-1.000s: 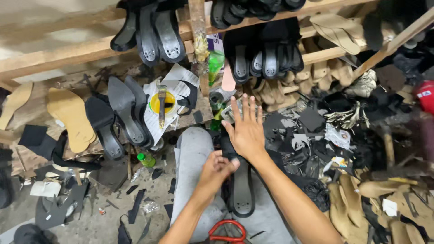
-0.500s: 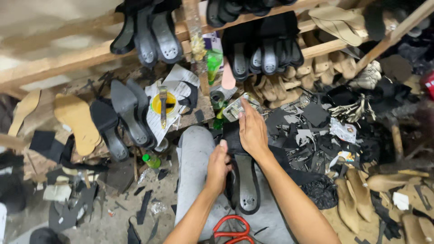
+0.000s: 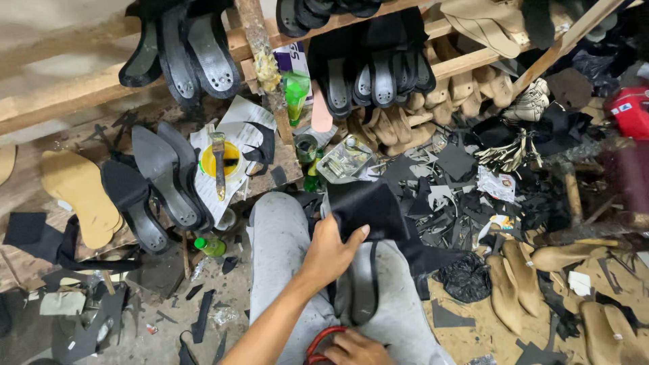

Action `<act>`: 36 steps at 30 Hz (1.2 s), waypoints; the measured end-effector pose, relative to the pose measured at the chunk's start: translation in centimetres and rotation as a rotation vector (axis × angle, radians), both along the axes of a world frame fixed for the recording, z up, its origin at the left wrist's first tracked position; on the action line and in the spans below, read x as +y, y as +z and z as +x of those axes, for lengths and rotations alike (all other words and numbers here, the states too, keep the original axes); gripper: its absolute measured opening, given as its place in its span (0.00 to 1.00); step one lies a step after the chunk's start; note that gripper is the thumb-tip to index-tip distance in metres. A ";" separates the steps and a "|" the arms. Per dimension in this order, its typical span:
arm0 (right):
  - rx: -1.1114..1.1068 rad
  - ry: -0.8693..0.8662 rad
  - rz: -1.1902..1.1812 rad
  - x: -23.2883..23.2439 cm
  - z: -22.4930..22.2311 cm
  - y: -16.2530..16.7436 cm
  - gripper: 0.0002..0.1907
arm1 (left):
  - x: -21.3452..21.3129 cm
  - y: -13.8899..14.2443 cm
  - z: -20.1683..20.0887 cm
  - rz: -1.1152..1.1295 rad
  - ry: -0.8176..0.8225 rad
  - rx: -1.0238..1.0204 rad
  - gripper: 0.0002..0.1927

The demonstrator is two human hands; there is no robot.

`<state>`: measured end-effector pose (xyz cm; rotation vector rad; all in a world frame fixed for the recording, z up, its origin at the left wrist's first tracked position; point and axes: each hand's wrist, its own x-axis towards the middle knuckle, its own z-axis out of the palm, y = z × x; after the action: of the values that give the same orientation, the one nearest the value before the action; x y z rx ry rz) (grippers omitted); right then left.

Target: The person sits on the floor and repeatedly cuts black foam material to fit shoe insoles using red-handled scissors. They place the foam on the insole, trim the edges, and remove excess material, repeating the process for multiple insoles.

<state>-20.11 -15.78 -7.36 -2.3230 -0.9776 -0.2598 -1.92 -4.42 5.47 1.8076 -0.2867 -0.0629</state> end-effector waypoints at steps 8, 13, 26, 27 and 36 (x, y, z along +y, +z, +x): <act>0.095 -0.057 -0.183 -2.7 0.5 -0.7 0.11 | 5.8 0.8 4.8 -0.220 0.042 0.334 0.20; 0.843 -0.517 -0.021 -7.3 2.5 -0.1 0.16 | 10.8 -1.5 3.6 -0.335 0.140 0.445 0.22; 1.487 0.171 1.213 -1.8 5.6 7.7 0.45 | 10.3 -2.6 1.3 -0.495 0.154 0.424 0.20; 1.572 0.023 1.104 -1.7 6.6 8.3 0.45 | 10.3 -2.3 1.3 -0.489 0.152 0.438 0.20; 1.652 -0.201 0.933 -1.0 10.2 13.5 0.47 | 10.8 -1.8 1.4 -0.634 0.157 0.521 0.24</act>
<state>-9.88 -16.83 6.13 -1.0562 0.2440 0.8418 -0.53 6.36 3.66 1.1246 0.1949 -0.2937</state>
